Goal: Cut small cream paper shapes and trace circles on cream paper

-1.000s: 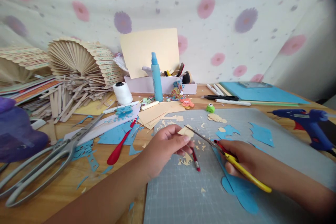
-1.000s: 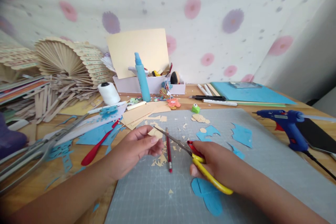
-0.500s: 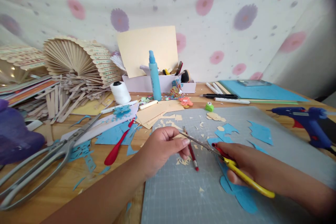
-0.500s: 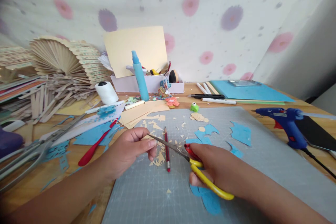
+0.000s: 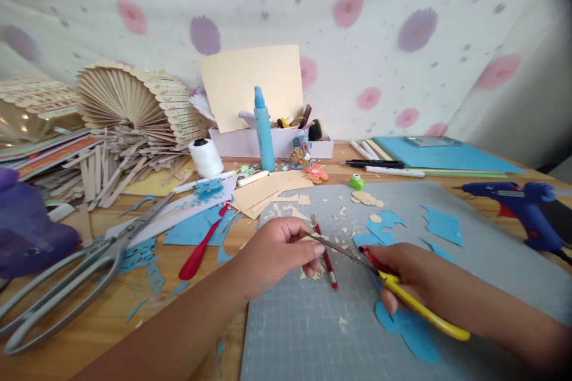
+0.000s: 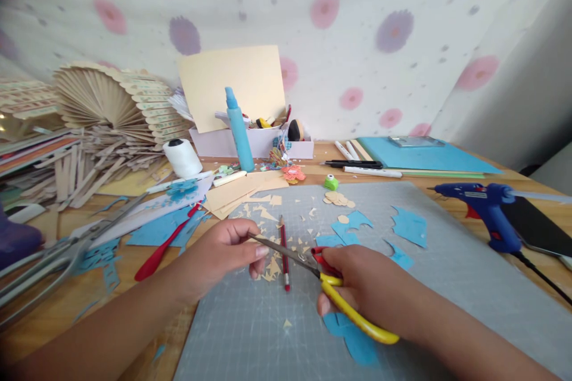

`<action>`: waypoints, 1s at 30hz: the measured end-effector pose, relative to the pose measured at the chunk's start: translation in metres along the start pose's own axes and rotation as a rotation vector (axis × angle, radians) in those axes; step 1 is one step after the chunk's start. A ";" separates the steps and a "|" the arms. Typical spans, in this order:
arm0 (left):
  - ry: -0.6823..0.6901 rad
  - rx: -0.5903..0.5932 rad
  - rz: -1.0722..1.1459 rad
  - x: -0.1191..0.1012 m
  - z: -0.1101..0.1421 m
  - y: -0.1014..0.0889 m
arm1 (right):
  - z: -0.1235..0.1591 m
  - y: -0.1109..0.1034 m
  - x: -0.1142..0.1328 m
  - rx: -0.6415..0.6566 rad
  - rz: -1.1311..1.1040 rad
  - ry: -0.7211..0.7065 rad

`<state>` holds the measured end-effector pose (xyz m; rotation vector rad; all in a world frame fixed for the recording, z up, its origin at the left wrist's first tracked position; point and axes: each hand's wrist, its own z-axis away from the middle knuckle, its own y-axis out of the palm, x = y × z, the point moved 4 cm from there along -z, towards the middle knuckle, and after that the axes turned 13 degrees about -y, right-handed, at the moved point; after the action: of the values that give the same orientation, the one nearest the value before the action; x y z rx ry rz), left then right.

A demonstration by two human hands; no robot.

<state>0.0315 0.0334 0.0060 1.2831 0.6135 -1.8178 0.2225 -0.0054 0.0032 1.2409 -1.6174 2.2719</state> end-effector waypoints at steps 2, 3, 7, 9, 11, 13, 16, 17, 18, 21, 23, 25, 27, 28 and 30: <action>0.014 -0.006 0.024 0.000 0.000 0.000 | -0.001 0.001 -0.002 -0.006 -0.015 0.009; 0.025 -0.018 0.042 0.000 0.000 0.000 | -0.001 0.000 -0.003 -0.013 -0.023 0.010; 0.065 -0.057 0.136 -0.002 0.001 -0.003 | -0.001 -0.003 -0.003 -0.045 -0.081 -0.007; 0.070 -0.070 0.157 -0.003 0.002 -0.003 | -0.001 -0.005 -0.002 -0.057 -0.064 -0.014; 0.072 -0.085 0.145 -0.004 0.002 -0.004 | 0.000 -0.004 -0.002 -0.037 -0.035 -0.033; 0.075 -0.101 0.117 -0.003 0.001 -0.005 | 0.002 -0.002 -0.003 0.010 -0.021 -0.055; 0.098 -0.129 0.094 -0.002 0.000 -0.007 | 0.004 0.001 -0.008 0.046 0.010 -0.056; 0.112 -0.126 0.092 -0.002 0.000 -0.008 | 0.005 0.002 -0.009 0.046 0.015 -0.055; 0.124 -0.118 0.092 -0.003 0.000 -0.008 | 0.006 0.002 -0.009 0.044 0.003 -0.061; 0.132 -0.093 0.090 -0.003 0.001 -0.008 | 0.005 0.000 -0.007 0.013 -0.058 -0.077; 0.119 -0.093 0.068 -0.002 0.002 -0.007 | 0.004 -0.003 -0.004 -0.040 -0.061 -0.063; 0.113 -0.080 0.029 -0.001 0.003 -0.005 | 0.001 -0.005 -0.002 -0.099 -0.065 -0.042; 0.110 -0.055 -0.003 0.000 0.003 -0.002 | -0.002 -0.006 0.000 -0.153 -0.099 -0.026; 0.108 -0.042 -0.016 0.001 0.003 0.000 | -0.003 -0.006 0.001 -0.184 -0.125 -0.018; 0.102 -0.016 -0.052 0.002 0.003 0.003 | -0.004 -0.005 0.000 -0.233 -0.182 -0.003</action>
<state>0.0321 0.0289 0.0059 1.3674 0.7220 -1.7936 0.2224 0.0003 0.0069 1.2751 -1.6388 1.9147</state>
